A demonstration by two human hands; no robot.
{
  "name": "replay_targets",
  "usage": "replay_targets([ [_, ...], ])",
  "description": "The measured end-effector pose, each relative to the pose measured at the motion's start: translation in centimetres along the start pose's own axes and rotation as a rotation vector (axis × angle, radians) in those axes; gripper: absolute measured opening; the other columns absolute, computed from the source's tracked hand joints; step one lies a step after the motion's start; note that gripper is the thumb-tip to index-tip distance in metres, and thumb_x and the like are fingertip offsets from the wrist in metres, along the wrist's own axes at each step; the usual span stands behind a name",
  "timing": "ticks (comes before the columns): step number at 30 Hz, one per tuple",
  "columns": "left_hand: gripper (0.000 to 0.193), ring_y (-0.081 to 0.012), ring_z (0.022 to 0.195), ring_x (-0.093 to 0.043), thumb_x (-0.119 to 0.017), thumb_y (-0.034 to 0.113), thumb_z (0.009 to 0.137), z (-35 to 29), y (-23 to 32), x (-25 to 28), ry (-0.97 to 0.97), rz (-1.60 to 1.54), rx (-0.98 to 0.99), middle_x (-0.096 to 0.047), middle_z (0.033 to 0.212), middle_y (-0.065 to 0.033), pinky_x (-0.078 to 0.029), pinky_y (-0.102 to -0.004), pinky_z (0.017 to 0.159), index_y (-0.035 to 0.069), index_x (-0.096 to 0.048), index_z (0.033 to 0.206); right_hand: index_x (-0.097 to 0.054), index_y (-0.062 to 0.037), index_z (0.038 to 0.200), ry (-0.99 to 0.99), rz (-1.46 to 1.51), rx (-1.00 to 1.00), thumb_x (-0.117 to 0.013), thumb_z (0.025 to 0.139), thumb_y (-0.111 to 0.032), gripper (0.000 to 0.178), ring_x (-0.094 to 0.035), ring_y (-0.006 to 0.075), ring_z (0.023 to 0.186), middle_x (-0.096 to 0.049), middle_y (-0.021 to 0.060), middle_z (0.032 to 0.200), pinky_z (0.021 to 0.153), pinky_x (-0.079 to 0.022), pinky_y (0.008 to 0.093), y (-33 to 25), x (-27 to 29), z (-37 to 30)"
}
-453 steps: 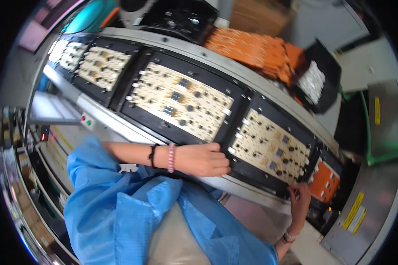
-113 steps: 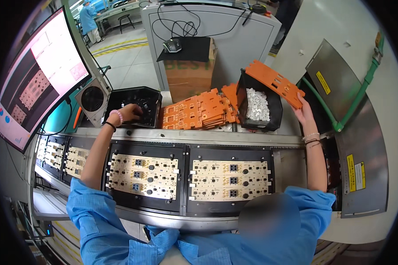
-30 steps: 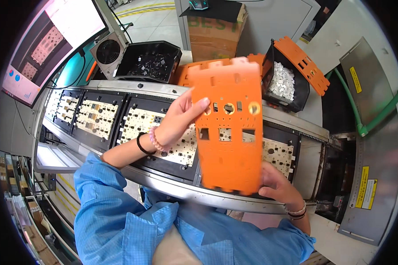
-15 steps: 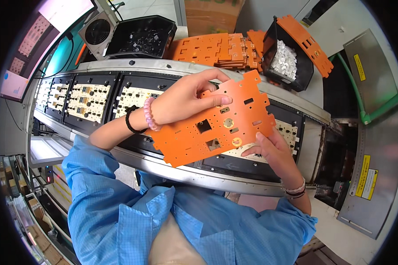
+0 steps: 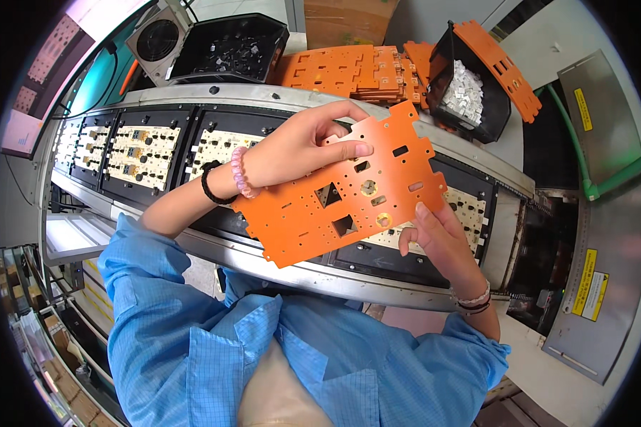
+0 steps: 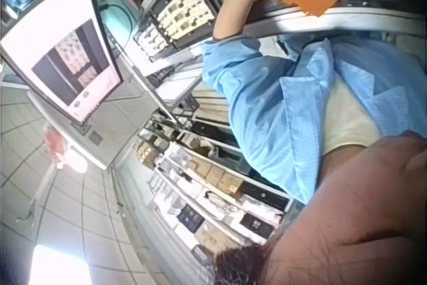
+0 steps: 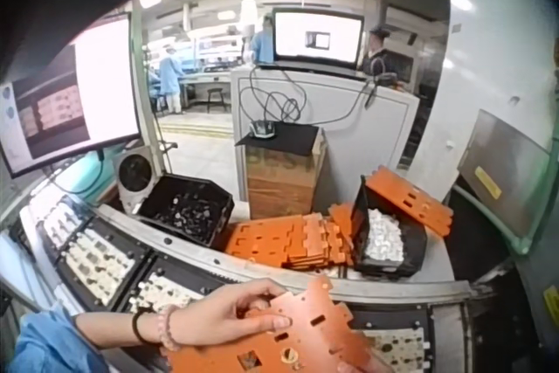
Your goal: Assembling electronic components onto circuit boards within protective orange frames on a manufacturing line.
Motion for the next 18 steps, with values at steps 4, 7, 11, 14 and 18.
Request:
replay_targets([
  [4,0.037,0.0021,0.054,-0.043,-0.072,0.029,0.099,-1.6,-0.1,2.0,0.061,-0.023,0.031,-0.057,0.066,0.0081,-0.032,-0.0186,0.048,0.007,-0.059,0.126,-0.042,-0.0036,0.149,0.047,-0.247,0.099,-0.045,0.111,-0.023,0.043,-0.06,0.0208,0.115,-0.054,0.0124,0.14,0.078,-0.057,0.0357,-2.9,1.4,-0.6],
  [7,0.034,0.0014,0.054,-0.041,-0.071,0.03,0.099,-4.4,-0.3,5.2,0.146,-0.011,0.06,-0.052,0.061,0.0086,-0.031,-0.0205,0.048,0.007,-0.06,0.122,-0.045,-0.0033,0.148,0.405,-0.62,0.344,-0.051,0.109,-0.032,0.049,-0.062,0.0207,0.113,-0.061,0.0108,0.132,0.086,-0.053,0.03,-7.5,9.0,-3.5],
  [11,0.034,-0.0008,0.051,-0.041,-0.071,0.031,0.099,-5.1,-2.2,7.7,0.128,-0.001,0.09,-0.048,0.059,0.0077,-0.031,-0.0216,0.047,0.008,-0.06,0.121,-0.053,-0.0072,0.144,0.891,-0.748,0.194,-0.052,0.107,-0.043,0.051,-0.063,0.0194,0.116,-0.063,0.0088,0.135,0.095,-0.045,0.0224,-2.0,32.5,-13.8],
  [14,0.035,-0.0014,0.051,-0.043,-0.071,0.033,0.099,-8.2,-3.3,10.5,0.191,0.035,0.09,-0.05,0.058,0.0062,-0.034,-0.0232,0.047,0.008,-0.061,0.121,-0.056,-0.0064,0.142,0.846,-0.271,-0.006,-0.043,0.108,-0.051,0.057,-0.062,0.0175,0.121,-0.063,0.0061,0.135,0.102,-0.049,0.034,3.7,29.1,-10.6],
  [18,0.038,-0.0035,0.052,-0.049,-0.073,0.035,0.097,-10.4,-4.1,12.5,0.228,0.041,0.146,-0.057,0.061,0.0034,-0.037,-0.0229,0.048,0.009,-0.062,0.123,-0.051,-0.0066,0.147,0.611,0.12,-0.054,-0.038,0.109,-0.051,0.06,-0.065,0.0228,0.121,-0.064,0.0081,0.138,0.1,-0.055,0.0379,4.8,21.1,-6.7],
])
Point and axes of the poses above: each hand's wrist, its own z-axis towards the middle knuckle, its own x-axis out of the back of the hand, y = z × x, the point moved 8 cm from there along z, towards the middle knuckle
